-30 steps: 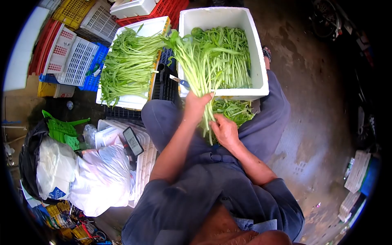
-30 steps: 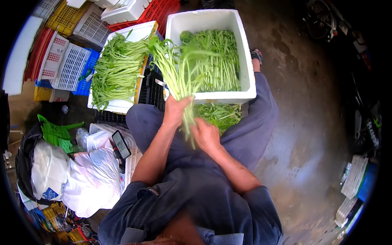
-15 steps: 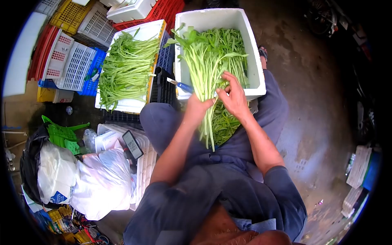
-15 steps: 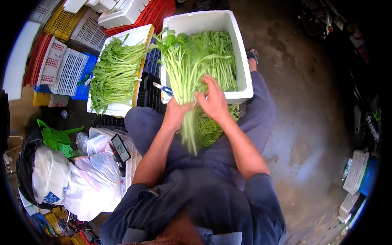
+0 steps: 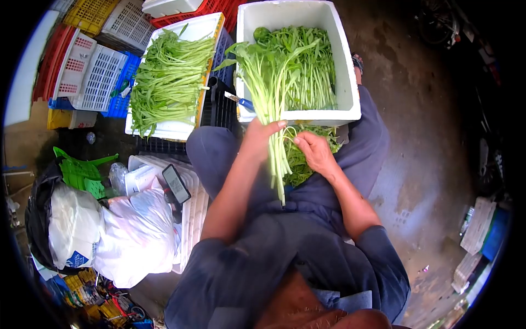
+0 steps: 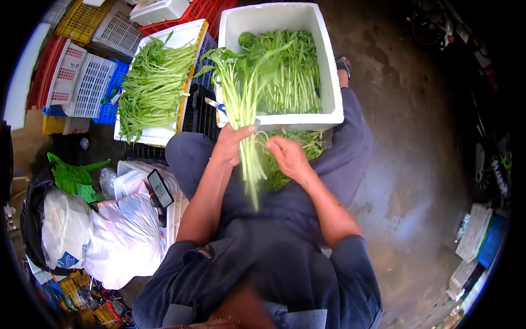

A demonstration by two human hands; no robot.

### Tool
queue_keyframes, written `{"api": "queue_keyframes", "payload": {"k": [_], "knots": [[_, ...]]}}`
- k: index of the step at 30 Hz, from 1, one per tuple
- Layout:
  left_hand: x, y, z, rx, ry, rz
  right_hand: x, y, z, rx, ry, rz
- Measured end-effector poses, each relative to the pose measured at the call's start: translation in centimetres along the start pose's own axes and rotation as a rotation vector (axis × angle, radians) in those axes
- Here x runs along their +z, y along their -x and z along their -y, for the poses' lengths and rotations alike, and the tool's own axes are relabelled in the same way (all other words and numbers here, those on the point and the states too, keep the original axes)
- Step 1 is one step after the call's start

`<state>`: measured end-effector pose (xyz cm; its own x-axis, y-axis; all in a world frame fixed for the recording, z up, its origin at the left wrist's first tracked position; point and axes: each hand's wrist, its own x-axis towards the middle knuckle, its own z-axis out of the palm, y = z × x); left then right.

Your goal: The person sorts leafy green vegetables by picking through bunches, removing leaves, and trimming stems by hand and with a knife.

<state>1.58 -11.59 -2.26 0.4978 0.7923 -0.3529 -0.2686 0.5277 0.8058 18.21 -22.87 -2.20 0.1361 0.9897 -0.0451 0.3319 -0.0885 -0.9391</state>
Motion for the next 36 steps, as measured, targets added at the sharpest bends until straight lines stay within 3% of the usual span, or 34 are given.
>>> {"api": "queue_keyframes", "payload": {"k": [7,14,17,20,24,28,36], "knots": [[-0.7,-0.7,-1.0,0.029,0.034,-0.098,-0.4,4.7,0.7,-0.049,0.157,0.353],[-0.6,-0.5,-1.6,0.013,0.012,-0.066,-2.9,4.0,0.7,0.124,0.138,0.094],[0.4,0.3,-1.5,-0.027,-0.03,-0.021,-2.2,1.4,3.1,0.072,0.045,0.032],[1.1,0.8,-1.5,0.017,-0.028,0.026,-0.9,-1.6,4.0,0.018,0.117,0.137],[0.4,1.0,-1.6,0.047,-0.088,0.01,0.5,-2.2,3.1,-0.239,0.377,-0.038],[-0.1,1.0,-1.5,0.012,-0.115,0.007,0.4,-1.9,3.7,-0.132,0.387,0.105],[-0.7,0.4,-1.1,-0.054,-0.144,0.007,0.0,-1.7,3.5,-0.291,0.316,0.21]]}}
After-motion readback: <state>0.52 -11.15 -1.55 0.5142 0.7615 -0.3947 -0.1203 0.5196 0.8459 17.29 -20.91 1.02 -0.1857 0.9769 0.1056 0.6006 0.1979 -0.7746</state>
